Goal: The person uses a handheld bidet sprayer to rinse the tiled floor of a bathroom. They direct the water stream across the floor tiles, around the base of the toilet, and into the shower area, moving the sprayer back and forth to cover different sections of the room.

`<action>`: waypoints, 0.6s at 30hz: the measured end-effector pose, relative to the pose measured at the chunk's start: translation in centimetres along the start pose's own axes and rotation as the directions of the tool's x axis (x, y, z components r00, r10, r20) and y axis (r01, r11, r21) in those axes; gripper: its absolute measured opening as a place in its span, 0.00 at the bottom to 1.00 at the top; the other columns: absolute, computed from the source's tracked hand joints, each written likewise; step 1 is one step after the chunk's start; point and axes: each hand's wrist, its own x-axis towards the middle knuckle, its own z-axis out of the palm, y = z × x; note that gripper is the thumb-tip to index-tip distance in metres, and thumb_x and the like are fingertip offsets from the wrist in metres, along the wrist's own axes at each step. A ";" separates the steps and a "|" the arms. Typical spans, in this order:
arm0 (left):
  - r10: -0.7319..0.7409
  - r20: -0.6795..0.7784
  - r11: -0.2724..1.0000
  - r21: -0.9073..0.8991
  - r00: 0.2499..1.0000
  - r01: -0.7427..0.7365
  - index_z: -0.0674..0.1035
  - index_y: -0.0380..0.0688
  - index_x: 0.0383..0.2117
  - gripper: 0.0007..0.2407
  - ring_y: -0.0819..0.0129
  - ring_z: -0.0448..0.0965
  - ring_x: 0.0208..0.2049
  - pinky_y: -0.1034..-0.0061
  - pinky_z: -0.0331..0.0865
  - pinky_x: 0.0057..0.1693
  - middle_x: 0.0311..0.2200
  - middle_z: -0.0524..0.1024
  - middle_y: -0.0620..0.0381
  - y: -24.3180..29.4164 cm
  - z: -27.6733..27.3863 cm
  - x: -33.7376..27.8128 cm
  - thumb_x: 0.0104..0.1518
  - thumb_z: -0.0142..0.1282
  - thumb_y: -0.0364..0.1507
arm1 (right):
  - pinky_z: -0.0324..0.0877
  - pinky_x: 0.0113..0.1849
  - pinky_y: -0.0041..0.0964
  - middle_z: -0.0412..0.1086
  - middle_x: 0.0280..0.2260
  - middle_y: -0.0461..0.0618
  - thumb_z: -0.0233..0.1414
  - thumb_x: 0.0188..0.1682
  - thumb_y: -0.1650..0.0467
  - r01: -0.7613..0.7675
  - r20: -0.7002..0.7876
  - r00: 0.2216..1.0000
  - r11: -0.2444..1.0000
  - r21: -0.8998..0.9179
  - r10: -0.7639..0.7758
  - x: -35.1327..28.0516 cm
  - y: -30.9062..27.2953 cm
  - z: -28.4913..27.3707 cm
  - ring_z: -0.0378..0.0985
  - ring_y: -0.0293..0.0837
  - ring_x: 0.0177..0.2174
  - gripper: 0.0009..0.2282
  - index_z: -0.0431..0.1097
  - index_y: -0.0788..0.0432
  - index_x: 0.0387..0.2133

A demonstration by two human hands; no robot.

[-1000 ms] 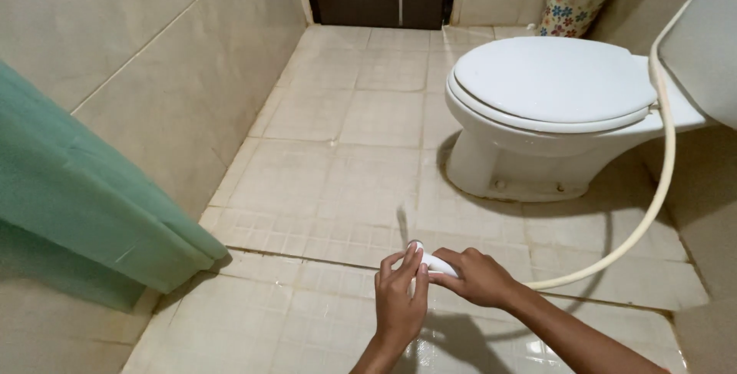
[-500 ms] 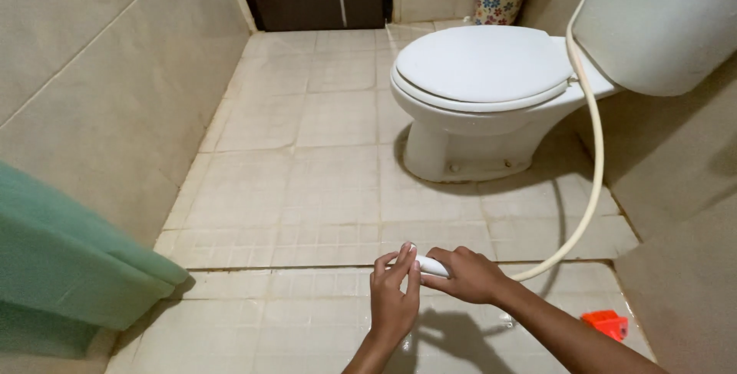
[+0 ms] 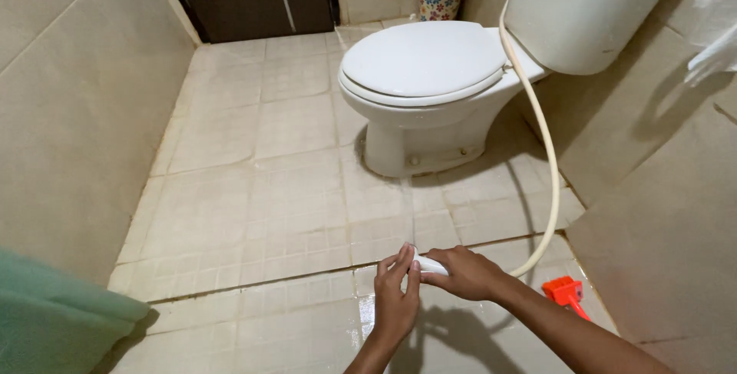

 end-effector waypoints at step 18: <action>0.082 0.158 0.997 -0.028 0.984 -0.078 0.71 0.34 0.61 0.20 0.50 0.66 0.64 0.62 0.60 0.66 0.65 0.67 0.42 0.6 4.9 0.5 0.65 0.49 0.32 | 0.73 0.43 0.56 0.75 0.39 0.60 0.48 0.49 0.50 -0.323 -0.089 0.943 0.946 -0.007 0.321 -3.8 2.1 -0.9 0.78 0.62 0.41 0.23 0.71 0.50 0.48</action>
